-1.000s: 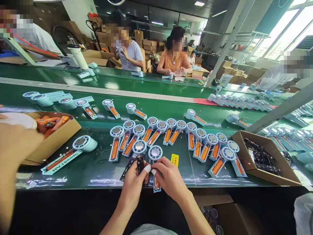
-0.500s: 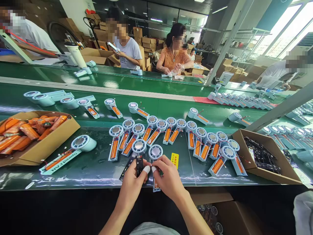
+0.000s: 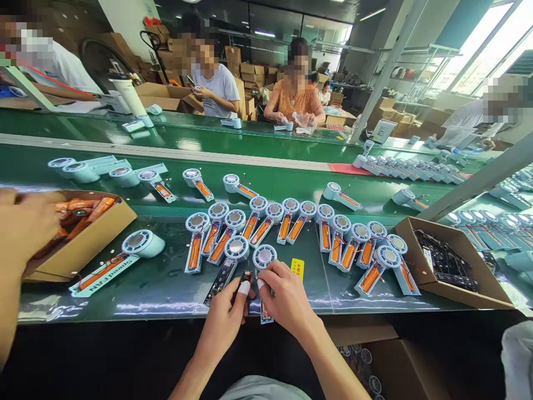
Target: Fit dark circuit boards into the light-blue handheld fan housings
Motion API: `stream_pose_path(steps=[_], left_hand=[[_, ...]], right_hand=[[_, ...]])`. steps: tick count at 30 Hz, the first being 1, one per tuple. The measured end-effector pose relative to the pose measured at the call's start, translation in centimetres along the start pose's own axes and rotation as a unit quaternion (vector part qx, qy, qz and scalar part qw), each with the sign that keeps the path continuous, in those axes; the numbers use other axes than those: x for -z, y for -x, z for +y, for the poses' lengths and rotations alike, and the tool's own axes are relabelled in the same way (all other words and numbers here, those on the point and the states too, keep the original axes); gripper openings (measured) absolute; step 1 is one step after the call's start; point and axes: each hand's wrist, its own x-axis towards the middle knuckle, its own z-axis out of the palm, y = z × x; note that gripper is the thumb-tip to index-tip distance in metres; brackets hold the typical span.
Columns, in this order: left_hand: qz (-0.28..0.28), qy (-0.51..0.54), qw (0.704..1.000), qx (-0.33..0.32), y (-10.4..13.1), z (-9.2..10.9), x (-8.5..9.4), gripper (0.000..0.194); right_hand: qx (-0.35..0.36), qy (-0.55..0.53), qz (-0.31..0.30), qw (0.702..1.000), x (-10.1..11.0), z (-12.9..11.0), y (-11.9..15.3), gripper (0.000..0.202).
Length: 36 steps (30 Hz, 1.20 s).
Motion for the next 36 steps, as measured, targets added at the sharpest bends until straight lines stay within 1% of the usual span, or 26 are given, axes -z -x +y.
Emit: stream_pose_path(steps=[5,10,17,22,25,29,32,34,36], left_hand=[[0.007,-0.068,0.997,-0.039,0.2,-0.2,-0.1,0.029],[-0.005,-0.109,0.991,-0.072,0.2,-0.5,-0.3,0.03],[-0.015,-0.17,0.979,-0.109,0.4,-1.0,-0.1,0.037],[-0.007,-0.233,0.963,-0.135,0.6,-1.2,-0.1,0.039],[-0.012,-0.213,0.968,-0.131,0.4,-1.1,0.2,0.037],[-0.057,-0.162,0.978,-0.121,0.0,-0.4,1.1,0.032],[-0.089,-0.133,0.982,-0.103,-0.1,0.3,1.8,0.029],[-0.109,-0.108,0.984,-0.089,-0.1,0.7,2.1,0.028],[-0.125,-0.086,0.985,-0.083,-0.3,0.8,2.3,0.027]], right_hand=[[0.01,0.055,-0.065,0.996,1.3,-0.6,-0.7,0.018],[0.022,0.126,-0.114,0.985,2.1,-1.2,-1.2,0.017],[0.035,0.178,-0.138,0.974,2.5,-1.6,-1.8,0.017],[0.065,0.21,-0.128,0.967,2.4,-2.0,-2.0,0.018],[0.071,0.186,-0.123,0.972,2.3,-1.7,-2.0,0.018],[0.029,0.102,-0.126,0.986,2.7,-0.9,-1.8,0.018],[0.006,0.049,-0.13,0.99,3.0,-0.3,-1.6,0.024],[0.017,0.019,-0.135,0.991,3.0,0.2,-1.5,0.03],[0.035,-0.007,-0.136,0.99,3.0,0.5,-1.5,0.031]])
